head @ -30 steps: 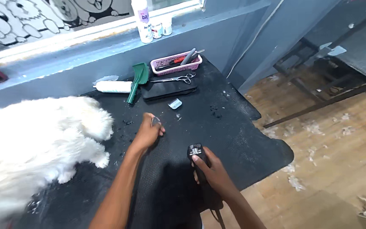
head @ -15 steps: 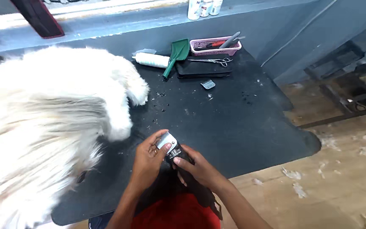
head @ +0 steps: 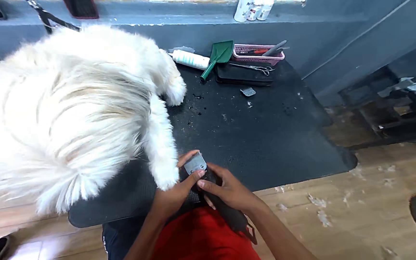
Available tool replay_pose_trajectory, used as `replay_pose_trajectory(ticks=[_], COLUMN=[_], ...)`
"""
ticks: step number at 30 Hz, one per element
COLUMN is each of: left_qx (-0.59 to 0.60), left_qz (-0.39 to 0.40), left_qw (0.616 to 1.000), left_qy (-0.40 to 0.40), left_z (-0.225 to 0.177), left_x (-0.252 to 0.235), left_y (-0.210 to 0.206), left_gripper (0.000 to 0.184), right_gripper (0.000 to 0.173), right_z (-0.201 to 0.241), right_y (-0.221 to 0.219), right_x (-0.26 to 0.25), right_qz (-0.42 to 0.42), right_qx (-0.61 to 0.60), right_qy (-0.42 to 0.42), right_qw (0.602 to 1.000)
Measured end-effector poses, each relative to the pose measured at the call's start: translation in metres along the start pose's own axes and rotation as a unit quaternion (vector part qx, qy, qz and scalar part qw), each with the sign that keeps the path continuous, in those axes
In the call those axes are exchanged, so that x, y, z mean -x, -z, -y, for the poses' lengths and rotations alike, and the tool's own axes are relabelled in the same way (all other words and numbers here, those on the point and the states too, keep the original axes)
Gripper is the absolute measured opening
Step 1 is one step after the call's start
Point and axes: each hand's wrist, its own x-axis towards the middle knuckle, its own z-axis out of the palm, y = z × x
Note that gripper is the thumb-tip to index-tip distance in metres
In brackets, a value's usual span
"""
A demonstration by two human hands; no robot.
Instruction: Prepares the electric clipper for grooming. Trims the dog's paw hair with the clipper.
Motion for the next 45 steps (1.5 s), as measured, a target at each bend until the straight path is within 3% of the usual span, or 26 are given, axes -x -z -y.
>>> replay_pose_trajectory(ticks=[5,9,12,14,19,23,25,28,31,33,35,39,45], left_qx=[0.022,0.008,-0.021,-0.035,0.002,0.004,-0.009,0.03,0.104,0.156,0.22,0.272,0.215], left_qz=[0.018,-0.024,-0.062,-0.037,0.018,0.012,-0.017,-0.034,-0.013,-0.021,-0.043,-0.08,-0.088], left_qw=[0.999,1.0,0.997,0.999,1.0,0.999,0.997,0.995,0.993,0.987,0.974,0.959,0.973], left_qy=[0.023,-0.008,-0.03,-0.016,0.003,0.031,0.073,0.086,0.063,0.045,0.03,0.015,-0.001], left_z=[0.004,0.003,0.013,0.021,0.015,0.011,0.008,0.009,0.016,0.021,0.025,0.029,0.025], left_x=[0.009,0.017,0.017,0.014,0.009,0.009,0.009,0.001,-0.008,-0.014,-0.022,-0.029,-0.029], left_y=[0.004,-0.003,-0.013,-0.013,-0.017,-0.025,-0.03,-0.03,-0.024,-0.026,-0.033,-0.039,-0.037], left_gripper=[0.047,0.035,0.028,0.031,0.035,0.039,0.046,0.035,0.033,0.035,0.038,0.04,0.036], right_gripper=[0.037,0.038,0.042,0.051,0.059,0.069,0.08,0.095,0.085,0.073,0.066,0.058,0.05], right_z=[-0.003,-0.002,0.001,0.005,0.012,0.017,0.019,0.017,0.0,-0.015,-0.03,-0.042,-0.032], right_y=[0.0,-0.001,-0.004,-0.005,-0.004,-0.008,-0.014,-0.018,-0.011,-0.009,-0.004,0.004,0.003], right_x=[0.006,0.007,0.008,0.009,0.013,0.01,0.013,0.024,0.036,0.046,0.052,0.049,0.039], right_qz=[0.01,0.009,-0.022,-0.048,-0.1,-0.158,-0.17,-0.157,-0.127,-0.068,0.001,0.071,0.0], right_qx=[0.005,0.027,0.096,0.167,0.308,0.474,0.497,0.397,0.11,-0.106,-0.232,-0.258,-0.223], right_qy=[0.003,0.011,0.0,-0.011,0.012,0.035,0.021,-0.01,0.011,0.009,0.011,0.069,0.068], right_qw=[1.0,1.0,0.995,0.985,0.946,0.865,0.851,0.904,0.986,0.992,0.973,0.961,0.973])
